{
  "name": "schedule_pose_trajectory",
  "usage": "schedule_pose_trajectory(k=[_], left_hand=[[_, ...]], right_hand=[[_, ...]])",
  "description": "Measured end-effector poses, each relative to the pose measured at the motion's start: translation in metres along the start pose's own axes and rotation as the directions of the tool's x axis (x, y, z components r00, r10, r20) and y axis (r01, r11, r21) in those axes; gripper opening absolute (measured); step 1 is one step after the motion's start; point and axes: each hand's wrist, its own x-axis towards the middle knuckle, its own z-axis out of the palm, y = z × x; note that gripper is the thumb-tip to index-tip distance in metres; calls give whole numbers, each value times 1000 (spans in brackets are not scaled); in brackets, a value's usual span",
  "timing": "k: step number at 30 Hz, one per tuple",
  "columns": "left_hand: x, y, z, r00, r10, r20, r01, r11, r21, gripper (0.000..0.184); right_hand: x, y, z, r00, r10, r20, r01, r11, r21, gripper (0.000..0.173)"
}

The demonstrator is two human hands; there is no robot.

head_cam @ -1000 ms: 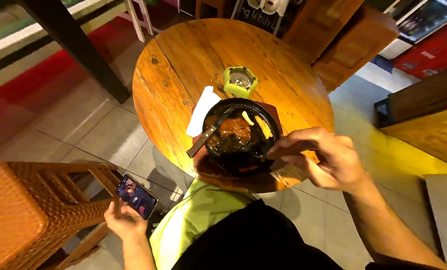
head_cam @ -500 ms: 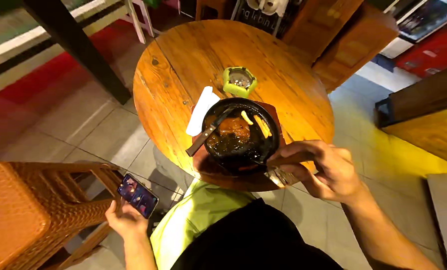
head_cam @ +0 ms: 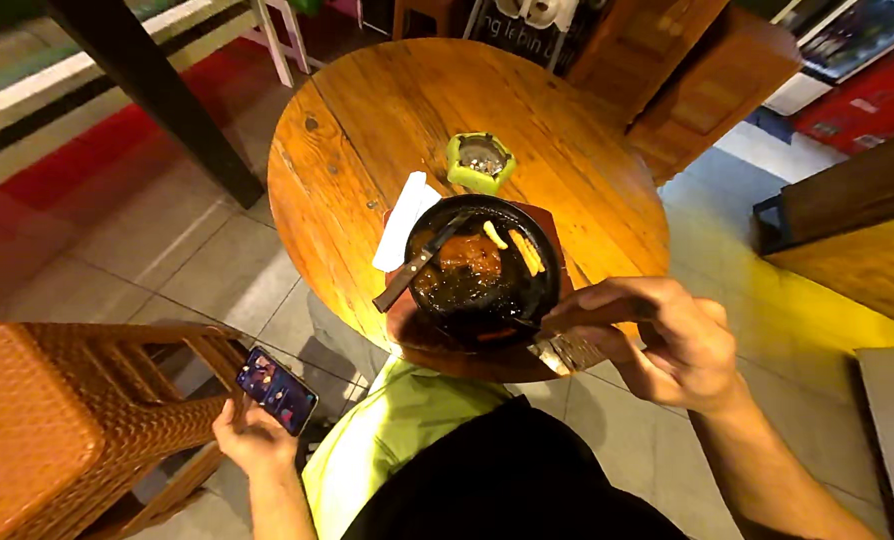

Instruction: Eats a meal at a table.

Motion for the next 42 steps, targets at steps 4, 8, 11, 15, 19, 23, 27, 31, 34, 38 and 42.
schedule_pose_trajectory(k=[4,8,11,15,19,23,27,31,34,38,42], left_hand=[[-2,1,4,1000,2,3,-2,1000,-15,41],[-1,1,4,999,32,12,-32,999,6,38],[-3,2,5,999,8,42,-8,1000,-7,42],[-1,1,2,1000,19,15,-20,1000,20,40],[-1,0,3,1000,12,28,-12,1000,12,44],[1,1,1,999,-9,40,9,1000,7,46],[-2,2,5,999,-14,39,14,1000,0,43],[-3,1,7,1000,5,-8,-5,1000,1,40],[-2,0,2,999,-9,36,9,1000,-7,44],[-2,0,5,999,-30,20,30,1000,-1,43],[-3,0,2,999,-24,35,24,1000,-11,41]], right_hand=[[-1,-2,0,1000,14,8,-14,1000,-4,27],[-2,2,4,1000,24,0,-24,1000,-12,28],[-4,3,6,999,37,3,-37,999,4,29],[-3,3,8,1000,7,20,-7,1000,10,27],[-2,2,12,999,-16,43,16,1000,-14,25],[-1,1,16,997,-52,52,56,995,-81,23],[6,3,17,999,26,37,-24,997,-67,24],[22,16,17,964,257,-73,-245,959,143,30],[31,17,28,944,301,-138,-267,938,219,32],[50,10,52,952,254,-169,-223,957,183,31],[71,9,68,970,165,-176,-132,974,183,30]])
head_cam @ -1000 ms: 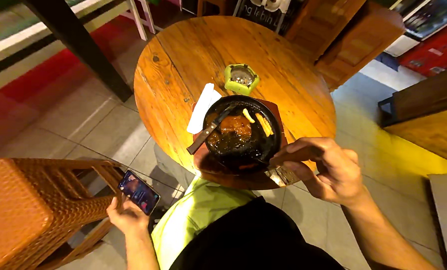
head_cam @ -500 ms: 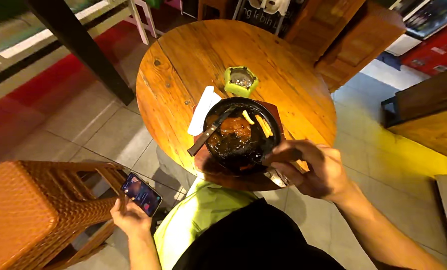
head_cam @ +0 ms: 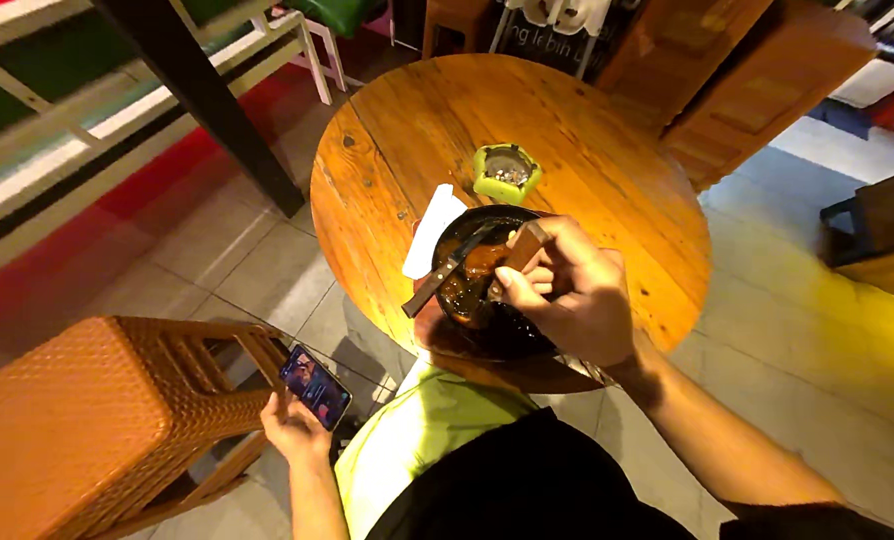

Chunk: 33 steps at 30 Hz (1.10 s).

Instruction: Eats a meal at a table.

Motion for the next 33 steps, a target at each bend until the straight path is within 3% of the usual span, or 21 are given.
schedule_pose_trajectory(k=[6,9,12,18,27,30,33], left_hand=[[-3,3,4,992,32,-119,-29,999,22,33],[-1,3,5,993,13,-121,-12,1000,14,34],[1,1,4,995,19,-95,-17,1000,22,36],[5,-2,0,997,37,-66,-36,999,12,37],[2,1,1,999,16,-39,-17,999,-44,37],[3,1,-2,999,15,-33,-17,999,-51,39],[-1,3,3,996,32,-86,-34,999,-14,35]], right_hand=[[7,-6,-40,951,-241,195,271,952,-144,27],[-6,-13,-70,881,-230,413,295,950,-100,19],[-25,-14,-85,825,-232,515,309,949,-67,20],[-51,-4,-65,858,-302,414,335,942,-6,14],[-28,16,-13,836,-406,370,468,879,-92,13],[-23,30,-9,856,-399,328,446,892,-79,13],[-24,43,-18,925,-342,166,340,940,40,18]])
